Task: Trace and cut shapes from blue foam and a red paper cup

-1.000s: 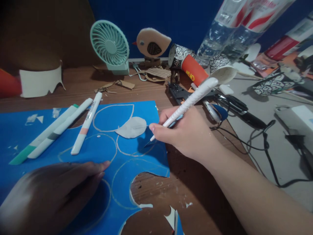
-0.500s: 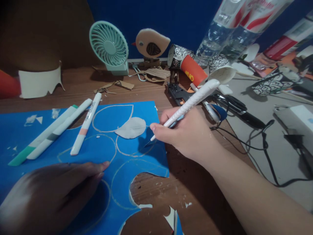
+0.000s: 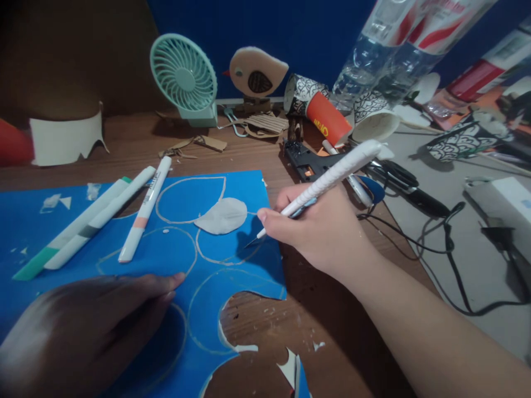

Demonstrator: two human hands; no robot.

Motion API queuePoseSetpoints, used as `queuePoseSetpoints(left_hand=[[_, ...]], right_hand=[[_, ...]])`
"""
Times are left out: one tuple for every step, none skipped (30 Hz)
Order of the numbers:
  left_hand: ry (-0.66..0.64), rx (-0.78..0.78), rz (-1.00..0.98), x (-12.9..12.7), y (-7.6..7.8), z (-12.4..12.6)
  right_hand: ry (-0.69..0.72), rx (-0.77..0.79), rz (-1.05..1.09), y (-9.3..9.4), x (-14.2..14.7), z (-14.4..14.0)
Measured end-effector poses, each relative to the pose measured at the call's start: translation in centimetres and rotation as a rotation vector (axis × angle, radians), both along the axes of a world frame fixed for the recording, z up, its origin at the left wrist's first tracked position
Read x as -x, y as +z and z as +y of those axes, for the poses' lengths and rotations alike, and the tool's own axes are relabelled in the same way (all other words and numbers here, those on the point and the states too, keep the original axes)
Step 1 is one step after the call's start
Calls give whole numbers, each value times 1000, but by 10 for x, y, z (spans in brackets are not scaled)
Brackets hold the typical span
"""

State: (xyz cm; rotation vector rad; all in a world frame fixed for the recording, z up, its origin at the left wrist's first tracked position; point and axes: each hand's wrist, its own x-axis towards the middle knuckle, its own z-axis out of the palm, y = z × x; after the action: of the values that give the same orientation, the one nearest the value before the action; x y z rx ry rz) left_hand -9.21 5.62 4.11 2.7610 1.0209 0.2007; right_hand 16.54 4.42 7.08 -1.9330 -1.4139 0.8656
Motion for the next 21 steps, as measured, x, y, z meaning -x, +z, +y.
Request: queuePoseSetpoints(left_hand=[[-4, -4, 0, 0, 0, 0], [-6, -10, -3, -1, 0, 1], [-8, -16, -8, -1, 0, 1], [-12, -21, -11, 0, 0, 1], [-13, -23, -7, 0, 0, 0], [-14, -24, -6, 1, 0, 0], [-12, -22, -2, 1, -1, 0], [-11, -16, 5, 1, -1, 0], [-6, -12, 10, 1, -1, 0], [0, -12, 9, 1, -1, 0], [1, -15, 4, 1, -2, 0], [-4, -19, -2, 0, -2, 1], [-8, -22, -8, 0, -2, 1], [-10, -24, -13, -1, -2, 1], [-11, -22, -15, -1, -2, 2], [-12, -18, -16, -1, -1, 2], [-12, -14, -19, 0, -1, 1], [-9, -9, -18, 0, -1, 1], [-9, -6, -20, 1, -1, 1], [-9, -4, -27, 1, -1, 1], [-8, 0, -31, 2, -1, 0]], right_hand=[[-1, 3, 2, 0, 0, 0], [-2, 5, 4, 0, 0, 0], [-2, 9, 4, 0, 0, -1], [-2, 10, 0, 0, 0, -1], [-1, 10, -7, 0, -1, -1], [-3, 8, -14, 0, -1, -2], [-4, 8, -20, -1, -1, -2], [-6, 8, -23, -1, -1, -3], [-8, 7, -22, -1, -1, -3], [-14, 2, -17, -1, -1, -3], [-18, -2, -11, -1, 0, -4], [-24, -9, -7, -1, 0, -4], [-28, -12, -5, -1, 0, -4], [-33, -11, -5, -1, 1, -4], [-35, -6, -8, 0, 1, -5], [-37, -1, -14, 0, 1, -5], [-41, 1, -19, 0, 1, -5], [-47, 1, -22, 0, 1, -5], [-54, 1, -23, 1, 1, -6], [-62, 1, -23, 1, 1, -6], [-68, 2, -23, 1, 1, -6]])
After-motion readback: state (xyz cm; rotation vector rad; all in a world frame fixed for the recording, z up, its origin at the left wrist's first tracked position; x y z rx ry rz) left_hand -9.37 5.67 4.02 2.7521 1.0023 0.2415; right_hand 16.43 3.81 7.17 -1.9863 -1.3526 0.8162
